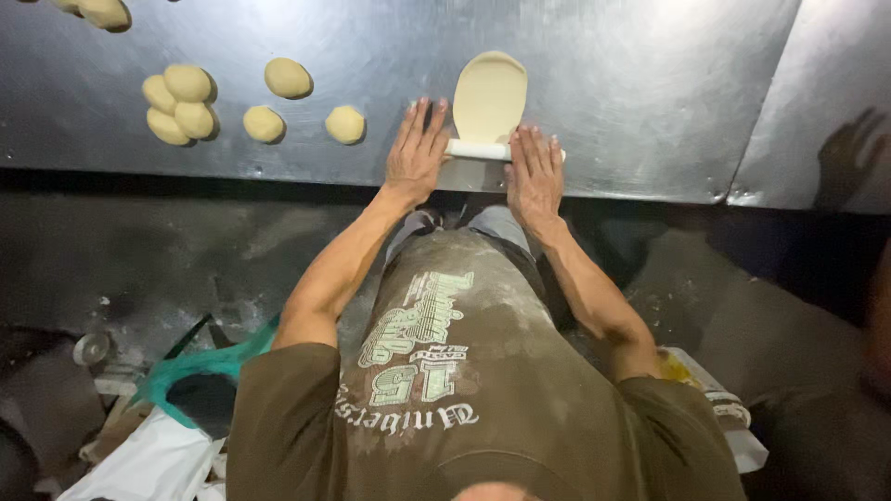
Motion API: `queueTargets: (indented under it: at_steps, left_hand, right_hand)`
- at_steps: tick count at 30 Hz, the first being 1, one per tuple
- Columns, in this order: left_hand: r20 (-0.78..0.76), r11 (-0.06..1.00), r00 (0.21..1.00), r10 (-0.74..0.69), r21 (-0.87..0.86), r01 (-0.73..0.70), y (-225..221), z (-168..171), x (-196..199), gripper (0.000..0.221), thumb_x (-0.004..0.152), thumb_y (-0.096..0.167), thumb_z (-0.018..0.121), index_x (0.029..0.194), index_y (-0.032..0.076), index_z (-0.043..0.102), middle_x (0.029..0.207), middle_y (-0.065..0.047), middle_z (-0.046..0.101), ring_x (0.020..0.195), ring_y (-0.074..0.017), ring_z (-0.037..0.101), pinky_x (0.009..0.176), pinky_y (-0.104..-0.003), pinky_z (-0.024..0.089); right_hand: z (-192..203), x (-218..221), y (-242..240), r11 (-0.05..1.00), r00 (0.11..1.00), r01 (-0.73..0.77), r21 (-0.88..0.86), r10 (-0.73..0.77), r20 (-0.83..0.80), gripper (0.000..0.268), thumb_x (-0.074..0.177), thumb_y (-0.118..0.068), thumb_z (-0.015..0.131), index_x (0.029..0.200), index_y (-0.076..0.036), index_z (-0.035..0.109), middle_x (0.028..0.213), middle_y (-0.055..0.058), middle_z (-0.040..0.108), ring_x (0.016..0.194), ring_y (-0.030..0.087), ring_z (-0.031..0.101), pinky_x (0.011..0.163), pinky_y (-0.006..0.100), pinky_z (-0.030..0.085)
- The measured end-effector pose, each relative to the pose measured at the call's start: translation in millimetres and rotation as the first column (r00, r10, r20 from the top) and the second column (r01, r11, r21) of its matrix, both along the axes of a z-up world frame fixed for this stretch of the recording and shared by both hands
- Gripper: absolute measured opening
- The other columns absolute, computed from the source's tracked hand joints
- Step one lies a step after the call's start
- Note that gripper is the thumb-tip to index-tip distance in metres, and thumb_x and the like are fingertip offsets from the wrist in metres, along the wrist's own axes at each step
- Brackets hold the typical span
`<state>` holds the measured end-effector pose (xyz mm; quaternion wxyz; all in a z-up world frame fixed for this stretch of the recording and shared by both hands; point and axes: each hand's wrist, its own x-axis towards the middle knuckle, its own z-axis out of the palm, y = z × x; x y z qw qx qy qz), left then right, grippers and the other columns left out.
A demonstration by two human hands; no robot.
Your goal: The person rolls out pieces of dough using a small rolling pin on a metal counter and places the flattened dough onto a baking tray.
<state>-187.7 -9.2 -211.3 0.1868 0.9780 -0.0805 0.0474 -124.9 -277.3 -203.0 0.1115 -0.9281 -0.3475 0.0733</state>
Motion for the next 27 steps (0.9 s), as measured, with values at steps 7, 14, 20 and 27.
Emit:
queueTargets:
  at_steps: [7,14,20,27]
  left_hand:
    - [0.137,0.977,0.991,-0.010,0.215,-0.020,19.1,7.4,53.2,0.064,0.100,0.053,0.057,0.143,0.006,0.063,0.175,-0.013,0.014,0.161,-0.0383,0.001,0.130,-0.060,0.002]
    - [-0.104,0.944,0.940,-0.325,0.028,0.329,71.1,-3.2,165.5,0.076,0.101,0.070,0.051,0.138,0.006,0.065,0.174,-0.011,0.023,0.160,-0.0354,0.006,0.124,-0.066,0.000]
    - [-0.061,0.842,0.952,-0.301,0.452,0.295,52.7,31.2,159.0,0.064,0.108,0.062,0.056,0.133,0.004,0.065,0.173,-0.007,0.023,0.163,-0.0407,0.004,0.133,-0.058,0.003]
    - [-0.068,0.999,0.998,-0.010,-0.047,0.007,0.1,4.7,36.8,0.087,0.105,0.053,0.059,0.158,-0.014,0.044,0.170,-0.024,0.010,0.157,-0.0422,0.007,0.129,-0.057,0.011]
  right_hand:
    - [28.5,67.6,28.9,0.999,0.995,-0.006,0.046,0.010,-0.096,0.071,0.110,-0.032,0.051,0.163,0.006,0.021,0.170,0.024,0.017,0.158,0.037,0.011,0.128,0.060,0.005]
    - [16.8,197.9,88.6,0.993,0.991,0.077,-0.089,-0.067,0.116,0.066,0.115,-0.039,0.042,0.168,-0.006,0.020,0.174,0.017,0.013,0.163,0.034,0.004,0.132,0.060,-0.001]
    - [4.6,200.5,73.1,0.993,0.993,0.057,0.105,-0.068,0.100,0.059,0.115,-0.023,0.036,0.170,-0.003,0.025,0.177,0.020,0.018,0.166,0.036,0.007,0.136,0.055,0.004]
    - [-15.2,50.4,21.5,0.998,0.998,0.055,0.030,-0.056,0.028,0.059,0.115,-0.030,0.043,0.164,0.000,0.028,0.170,0.021,0.023,0.159,0.037,0.018,0.129,0.060,0.012]
